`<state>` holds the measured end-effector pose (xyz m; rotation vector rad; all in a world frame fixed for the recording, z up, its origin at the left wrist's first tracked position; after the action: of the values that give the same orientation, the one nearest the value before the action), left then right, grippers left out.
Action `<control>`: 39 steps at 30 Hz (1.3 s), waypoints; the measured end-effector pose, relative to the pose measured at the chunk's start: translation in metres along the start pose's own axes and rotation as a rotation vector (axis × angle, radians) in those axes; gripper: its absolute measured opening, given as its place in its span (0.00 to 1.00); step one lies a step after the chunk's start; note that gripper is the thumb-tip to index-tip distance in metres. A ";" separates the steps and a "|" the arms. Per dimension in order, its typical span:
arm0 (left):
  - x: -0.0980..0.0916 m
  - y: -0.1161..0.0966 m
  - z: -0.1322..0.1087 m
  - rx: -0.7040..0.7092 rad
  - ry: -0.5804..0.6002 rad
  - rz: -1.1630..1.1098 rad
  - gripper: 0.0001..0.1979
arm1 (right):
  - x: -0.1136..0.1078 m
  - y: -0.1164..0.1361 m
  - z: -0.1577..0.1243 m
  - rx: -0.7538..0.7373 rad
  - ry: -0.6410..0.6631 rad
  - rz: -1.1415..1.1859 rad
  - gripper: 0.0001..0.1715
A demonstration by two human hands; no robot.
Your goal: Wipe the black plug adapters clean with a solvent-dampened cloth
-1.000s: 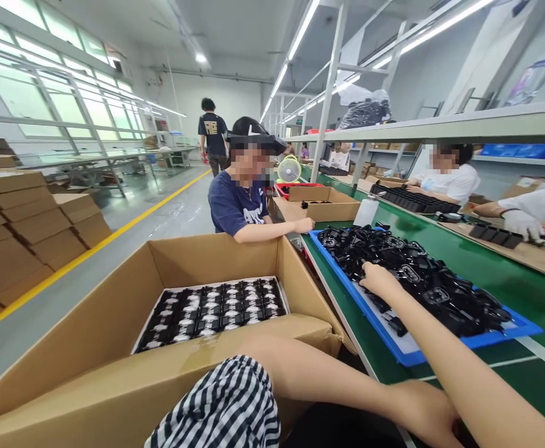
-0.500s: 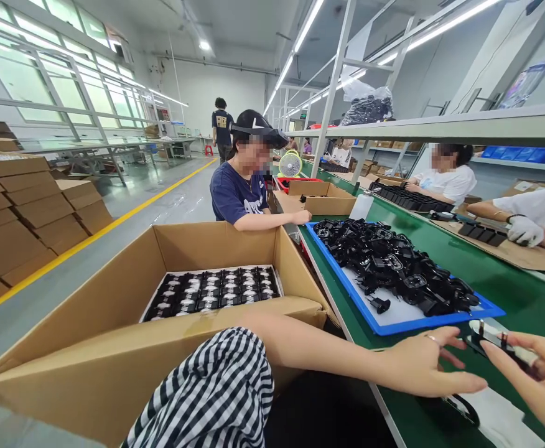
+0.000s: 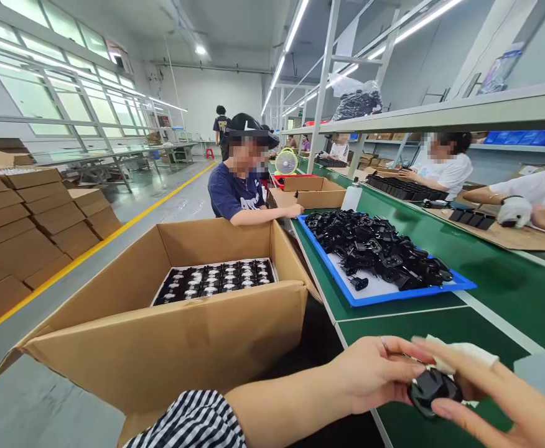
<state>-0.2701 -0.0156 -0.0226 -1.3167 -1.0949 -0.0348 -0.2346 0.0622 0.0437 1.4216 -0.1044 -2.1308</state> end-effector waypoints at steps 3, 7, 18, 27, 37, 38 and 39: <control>0.003 0.017 -0.002 -0.194 0.103 0.009 0.26 | 0.005 0.023 0.001 -0.122 0.150 0.038 0.13; -0.010 0.011 -0.006 -0.143 0.088 0.133 0.19 | -0.010 0.030 0.004 0.051 0.140 0.054 0.11; -0.046 -0.018 0.029 0.254 -0.126 1.297 0.27 | 0.014 -0.031 0.010 0.542 0.187 -0.054 0.06; -0.033 -0.008 0.043 0.311 -0.110 1.263 0.18 | 0.037 -0.036 0.011 0.418 0.230 -0.229 0.12; -0.038 -0.004 0.047 0.340 -0.134 1.250 0.17 | 0.035 -0.047 0.007 0.469 0.254 -0.079 0.09; -0.038 -0.004 0.047 0.349 -0.132 1.254 0.17 | 0.035 -0.047 0.007 0.470 0.268 -0.066 0.09; -0.038 -0.003 0.047 0.356 -0.129 1.257 0.17 | 0.035 -0.048 0.007 0.473 0.281 -0.051 0.09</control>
<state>-0.3214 -0.0005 -0.0516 -1.4745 -0.1972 1.1278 -0.2696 0.0832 0.0001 1.9972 -0.4947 -2.0013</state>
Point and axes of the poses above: each hand's wrist, its own z-axis towards the middle knuckle, its own x-axis out of the palm, y = z × x, the point moved 7 cm from there along z, towards the middle knuckle, and after that the axes turned 8 degrees about z, right-handed, at the moved point
